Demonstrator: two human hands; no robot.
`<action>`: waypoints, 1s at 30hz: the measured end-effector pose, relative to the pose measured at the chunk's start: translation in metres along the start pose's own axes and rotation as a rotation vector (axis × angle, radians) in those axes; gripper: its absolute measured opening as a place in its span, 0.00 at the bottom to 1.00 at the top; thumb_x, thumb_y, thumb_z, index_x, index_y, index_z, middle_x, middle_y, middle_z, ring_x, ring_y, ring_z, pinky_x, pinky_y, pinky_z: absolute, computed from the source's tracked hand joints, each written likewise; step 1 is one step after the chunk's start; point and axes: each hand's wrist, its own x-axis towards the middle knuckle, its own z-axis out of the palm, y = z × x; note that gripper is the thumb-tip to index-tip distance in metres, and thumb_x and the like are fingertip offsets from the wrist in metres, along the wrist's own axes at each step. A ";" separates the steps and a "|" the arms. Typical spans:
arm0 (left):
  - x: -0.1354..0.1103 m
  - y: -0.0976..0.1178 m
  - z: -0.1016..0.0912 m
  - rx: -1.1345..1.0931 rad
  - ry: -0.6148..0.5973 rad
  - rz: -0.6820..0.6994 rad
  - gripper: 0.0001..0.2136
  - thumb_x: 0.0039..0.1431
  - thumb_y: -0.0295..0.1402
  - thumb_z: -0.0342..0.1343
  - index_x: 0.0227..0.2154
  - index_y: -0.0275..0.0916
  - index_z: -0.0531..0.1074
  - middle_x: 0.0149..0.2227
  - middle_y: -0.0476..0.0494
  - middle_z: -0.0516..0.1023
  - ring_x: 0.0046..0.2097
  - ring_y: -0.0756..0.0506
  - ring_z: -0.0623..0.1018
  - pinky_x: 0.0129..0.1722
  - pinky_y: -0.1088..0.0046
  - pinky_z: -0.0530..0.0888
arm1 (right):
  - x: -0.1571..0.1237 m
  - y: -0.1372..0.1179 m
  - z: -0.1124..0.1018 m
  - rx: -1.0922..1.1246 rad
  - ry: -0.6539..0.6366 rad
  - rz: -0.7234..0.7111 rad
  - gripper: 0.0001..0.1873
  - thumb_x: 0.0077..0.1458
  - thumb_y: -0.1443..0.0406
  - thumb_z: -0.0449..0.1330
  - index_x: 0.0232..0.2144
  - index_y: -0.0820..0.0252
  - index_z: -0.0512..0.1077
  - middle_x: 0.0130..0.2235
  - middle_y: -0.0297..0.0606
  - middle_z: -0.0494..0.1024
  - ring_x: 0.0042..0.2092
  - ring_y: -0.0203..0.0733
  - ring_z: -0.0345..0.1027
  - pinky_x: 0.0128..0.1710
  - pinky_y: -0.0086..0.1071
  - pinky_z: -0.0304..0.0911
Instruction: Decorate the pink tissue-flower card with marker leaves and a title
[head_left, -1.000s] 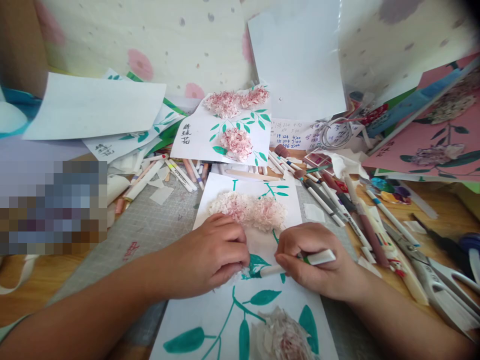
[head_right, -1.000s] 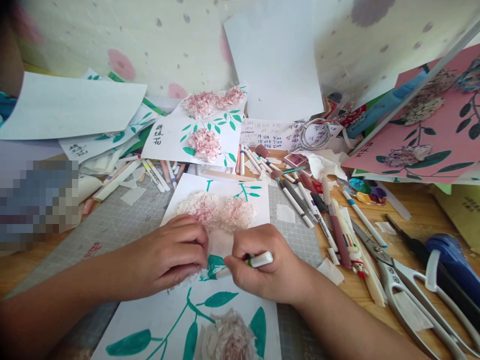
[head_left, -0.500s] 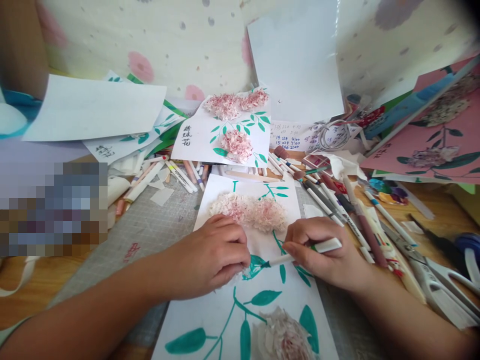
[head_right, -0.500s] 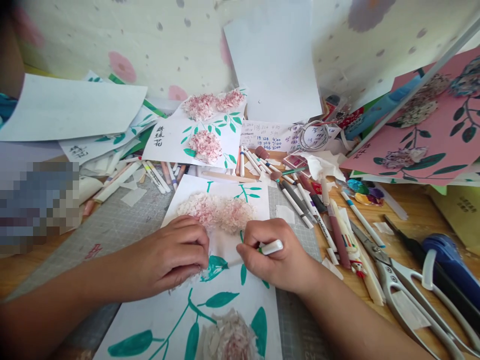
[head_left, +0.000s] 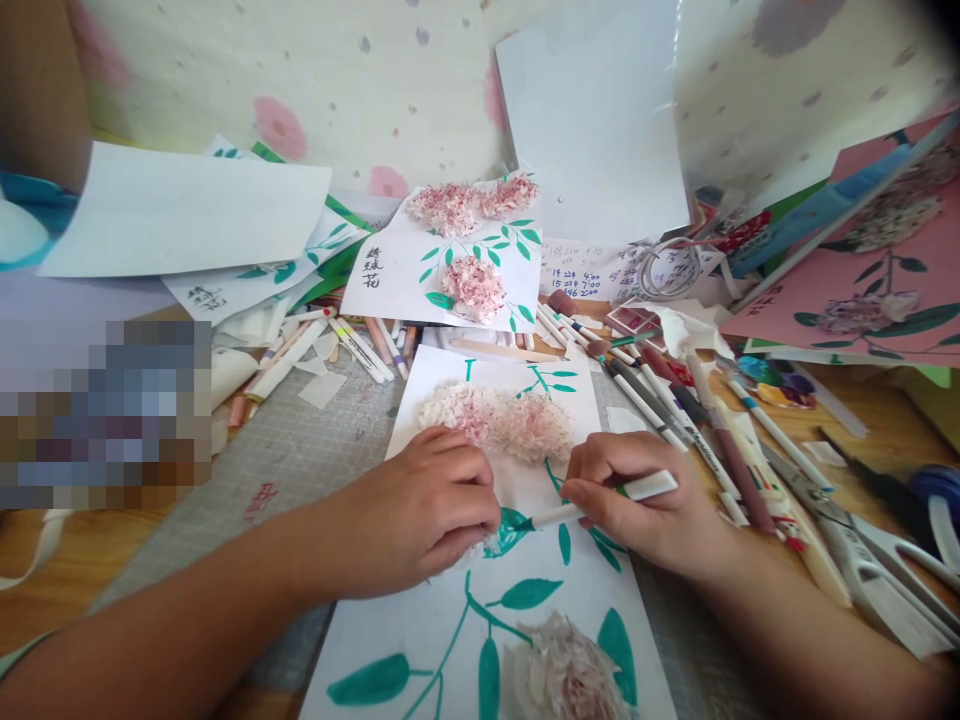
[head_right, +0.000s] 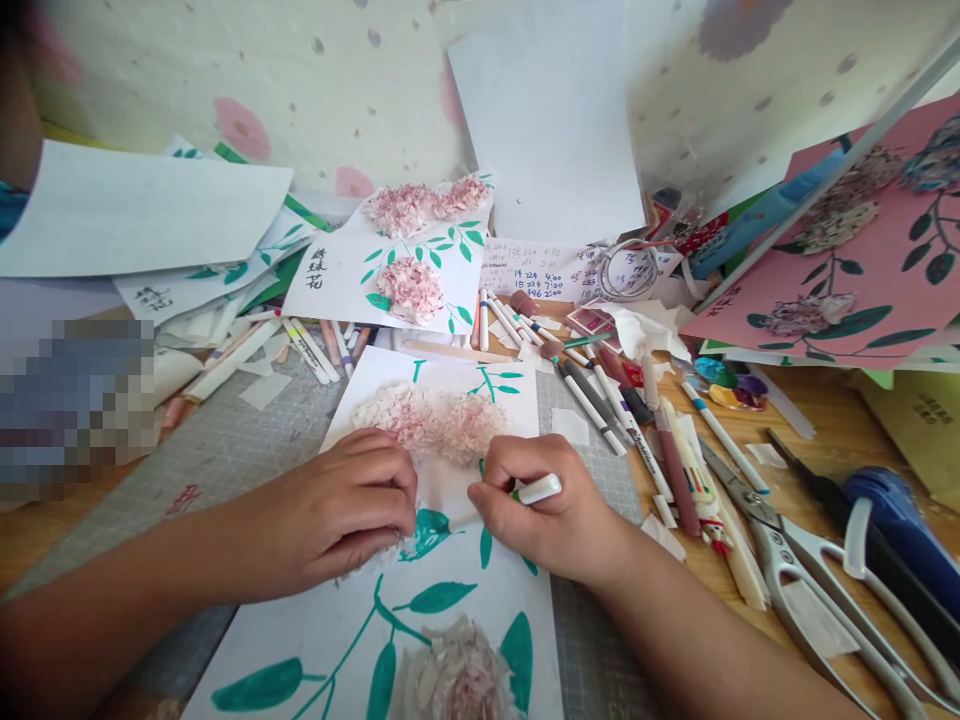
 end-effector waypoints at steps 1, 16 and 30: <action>0.000 0.000 0.000 0.004 -0.002 -0.002 0.07 0.63 0.25 0.53 0.34 0.40 0.74 0.36 0.45 0.71 0.41 0.44 0.68 0.49 0.65 0.63 | 0.000 0.000 0.000 0.006 -0.003 -0.009 0.17 0.56 0.71 0.58 0.18 0.57 0.61 0.19 0.30 0.69 0.21 0.31 0.61 0.21 0.26 0.56; -0.001 0.000 0.001 -0.009 -0.013 -0.006 0.06 0.64 0.25 0.52 0.35 0.40 0.74 0.37 0.45 0.70 0.42 0.45 0.68 0.50 0.64 0.62 | 0.000 0.000 0.001 -0.002 0.005 -0.023 0.17 0.57 0.70 0.58 0.18 0.58 0.62 0.19 0.31 0.69 0.21 0.32 0.61 0.21 0.26 0.56; -0.001 -0.001 0.001 -0.016 -0.011 -0.005 0.06 0.64 0.24 0.54 0.35 0.39 0.74 0.37 0.46 0.70 0.41 0.45 0.68 0.49 0.66 0.62 | -0.002 0.000 0.001 0.004 -0.001 -0.027 0.17 0.57 0.71 0.58 0.18 0.57 0.61 0.19 0.31 0.69 0.21 0.32 0.61 0.21 0.26 0.56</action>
